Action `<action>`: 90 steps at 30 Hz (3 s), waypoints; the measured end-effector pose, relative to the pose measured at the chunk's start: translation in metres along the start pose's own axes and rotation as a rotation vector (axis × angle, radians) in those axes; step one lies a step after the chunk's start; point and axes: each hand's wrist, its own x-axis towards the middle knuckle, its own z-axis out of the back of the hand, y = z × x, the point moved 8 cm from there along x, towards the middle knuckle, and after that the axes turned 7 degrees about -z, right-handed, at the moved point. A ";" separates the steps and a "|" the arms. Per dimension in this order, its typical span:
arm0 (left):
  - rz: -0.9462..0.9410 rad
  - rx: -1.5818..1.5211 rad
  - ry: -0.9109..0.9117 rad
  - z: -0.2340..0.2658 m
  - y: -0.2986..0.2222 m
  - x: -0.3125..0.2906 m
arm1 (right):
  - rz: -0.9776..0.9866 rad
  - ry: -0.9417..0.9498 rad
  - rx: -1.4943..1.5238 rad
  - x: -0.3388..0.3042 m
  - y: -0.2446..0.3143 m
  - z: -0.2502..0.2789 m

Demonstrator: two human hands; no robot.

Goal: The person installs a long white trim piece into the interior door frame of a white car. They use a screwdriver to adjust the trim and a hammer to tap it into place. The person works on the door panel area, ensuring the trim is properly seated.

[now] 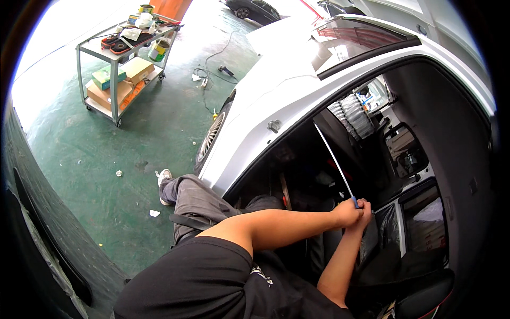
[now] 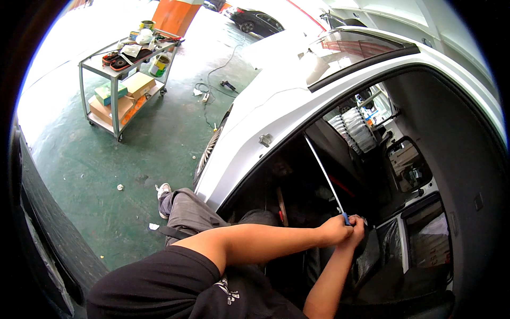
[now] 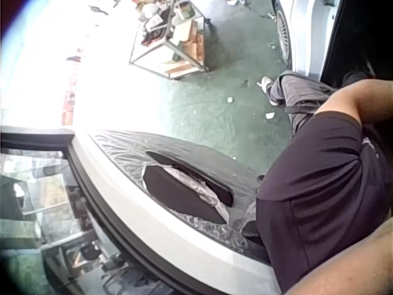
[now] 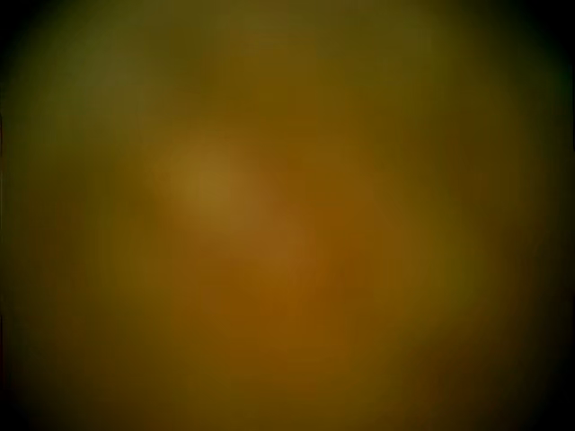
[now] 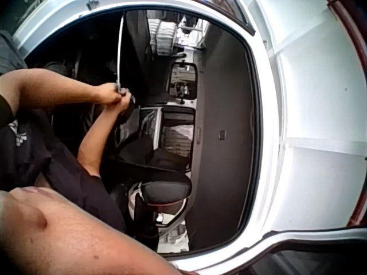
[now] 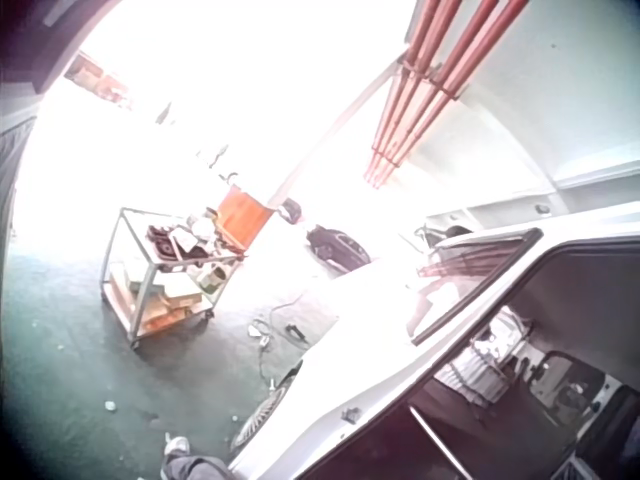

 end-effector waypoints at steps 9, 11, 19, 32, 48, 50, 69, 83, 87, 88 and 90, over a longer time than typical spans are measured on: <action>-0.044 0.305 0.047 -0.007 -0.006 0.015 | -0.200 0.088 0.255 0.008 -0.024 0.003; 0.007 0.191 -0.003 -0.002 -0.008 0.005 | -0.208 0.068 0.274 0.006 -0.027 0.006; -0.122 0.099 -0.024 0.003 0.014 0.007 | -0.141 0.062 0.245 0.001 -0.029 0.006; -0.060 0.055 -0.045 0.005 0.015 -0.002 | -0.098 0.084 0.233 -0.006 -0.026 0.003; 0.041 0.118 0.011 -0.001 0.009 0.009 | -0.358 0.210 0.254 0.020 -0.060 0.023; 0.044 0.103 -0.017 0.003 0.009 0.009 | -0.291 0.160 0.257 0.021 -0.054 0.023; -0.033 0.116 -0.007 0.011 0.010 0.005 | -0.066 0.060 0.246 -0.004 -0.027 -0.005; 0.066 0.053 0.026 0.009 0.009 0.013 | -0.201 0.024 0.295 -0.005 -0.033 -0.017; -0.018 0.008 0.038 0.014 0.011 0.009 | -0.116 -0.011 0.256 -0.005 -0.031 -0.016; -0.009 0.031 0.032 0.016 0.013 0.009 | -0.095 -0.053 0.242 -0.006 -0.030 -0.015; 0.011 0.081 0.031 0.016 0.010 0.006 | -0.114 -0.008 0.263 -0.004 -0.032 -0.012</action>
